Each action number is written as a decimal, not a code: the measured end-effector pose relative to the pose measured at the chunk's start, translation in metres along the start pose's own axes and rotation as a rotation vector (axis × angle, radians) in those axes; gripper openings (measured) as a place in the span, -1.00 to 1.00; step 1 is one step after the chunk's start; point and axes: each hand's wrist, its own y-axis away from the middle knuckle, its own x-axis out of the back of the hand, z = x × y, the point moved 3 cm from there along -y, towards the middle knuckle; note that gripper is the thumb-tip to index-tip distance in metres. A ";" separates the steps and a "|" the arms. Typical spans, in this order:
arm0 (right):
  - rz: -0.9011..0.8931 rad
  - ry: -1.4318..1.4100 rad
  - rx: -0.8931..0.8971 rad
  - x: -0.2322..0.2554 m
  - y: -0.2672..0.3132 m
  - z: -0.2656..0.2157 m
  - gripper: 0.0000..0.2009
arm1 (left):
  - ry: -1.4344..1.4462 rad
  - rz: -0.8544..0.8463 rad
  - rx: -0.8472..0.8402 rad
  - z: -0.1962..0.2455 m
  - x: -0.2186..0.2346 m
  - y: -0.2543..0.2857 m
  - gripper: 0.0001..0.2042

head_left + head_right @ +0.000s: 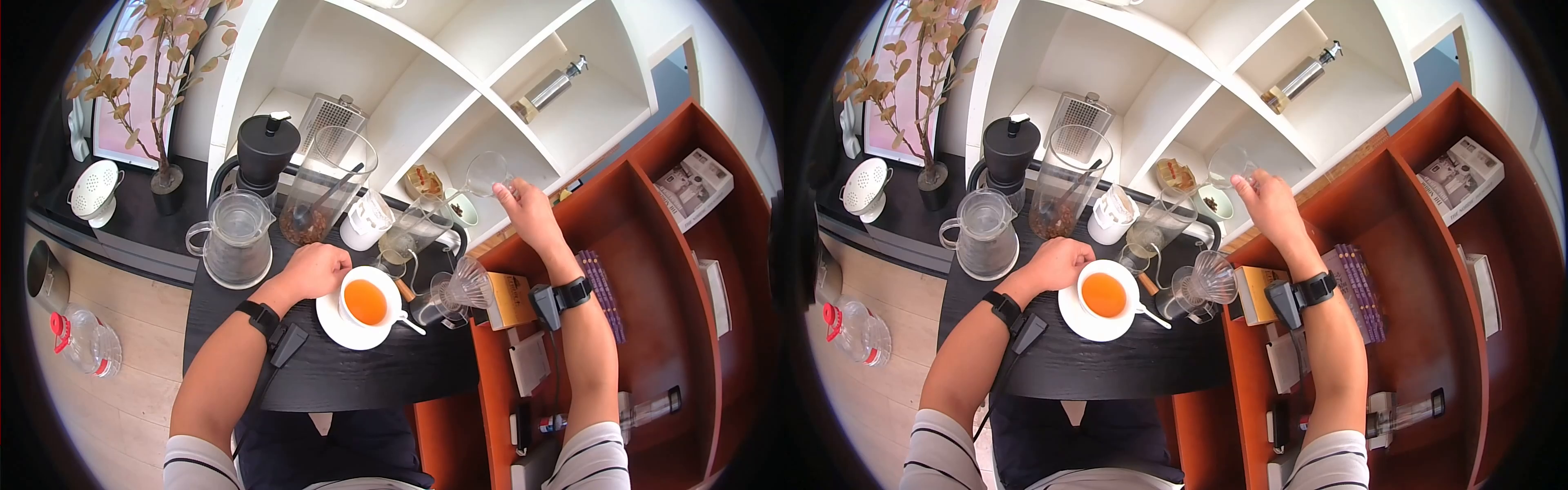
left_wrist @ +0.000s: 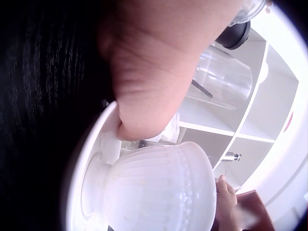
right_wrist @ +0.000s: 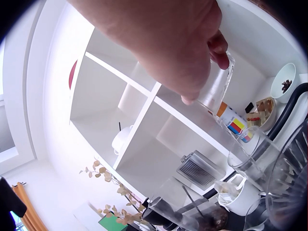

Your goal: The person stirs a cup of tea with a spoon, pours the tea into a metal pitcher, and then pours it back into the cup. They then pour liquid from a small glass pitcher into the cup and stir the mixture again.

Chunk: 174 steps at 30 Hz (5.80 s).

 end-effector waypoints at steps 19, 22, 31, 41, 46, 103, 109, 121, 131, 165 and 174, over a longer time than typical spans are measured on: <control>0.052 0.139 0.167 -0.021 0.017 -0.026 -0.58 | -0.004 -0.027 0.030 0.006 0.005 0.002 -0.81; 0.033 0.148 0.179 -0.027 0.019 -0.025 -0.57 | 0.003 -0.034 0.036 0.005 0.004 0.001 -0.81; 0.025 0.240 0.231 -0.035 0.025 -0.026 -0.62 | -0.001 -0.007 0.007 0.001 0.001 0.000 -0.84; 0.039 0.267 0.263 -0.036 0.027 -0.027 -0.62 | 0.003 -0.010 0.013 0.003 0.001 0.001 -0.85; -0.039 0.159 0.155 -0.037 0.025 -0.022 -0.58 | 0.009 -0.006 0.013 0.002 0.001 0.001 -0.85; -0.521 -1.147 -0.877 -0.175 0.082 0.123 -0.46 | 0.031 -0.016 0.006 0.000 -0.001 -0.001 -0.87; -0.484 -1.077 -0.829 -0.161 0.077 0.115 -0.52 | 0.020 0.003 -0.017 -0.001 -0.001 0.000 -0.88; -0.177 -0.308 0.037 -0.086 -0.001 0.007 -0.16 | 0.026 -0.016 0.008 0.000 -0.001 -0.001 -0.88; -0.361 -0.093 0.073 -0.106 -0.016 -0.035 -0.11 | 0.035 -0.003 0.000 -0.001 -0.002 -0.001 -0.88; -0.015 -0.576 -0.095 -0.060 0.151 0.011 -0.21 | 0.001 -0.058 0.061 0.010 0.004 0.000 -0.87; -0.020 -0.436 -0.038 -0.066 0.153 -0.001 -0.12 | 0.032 -0.003 0.016 0.000 -0.001 -0.002 -0.87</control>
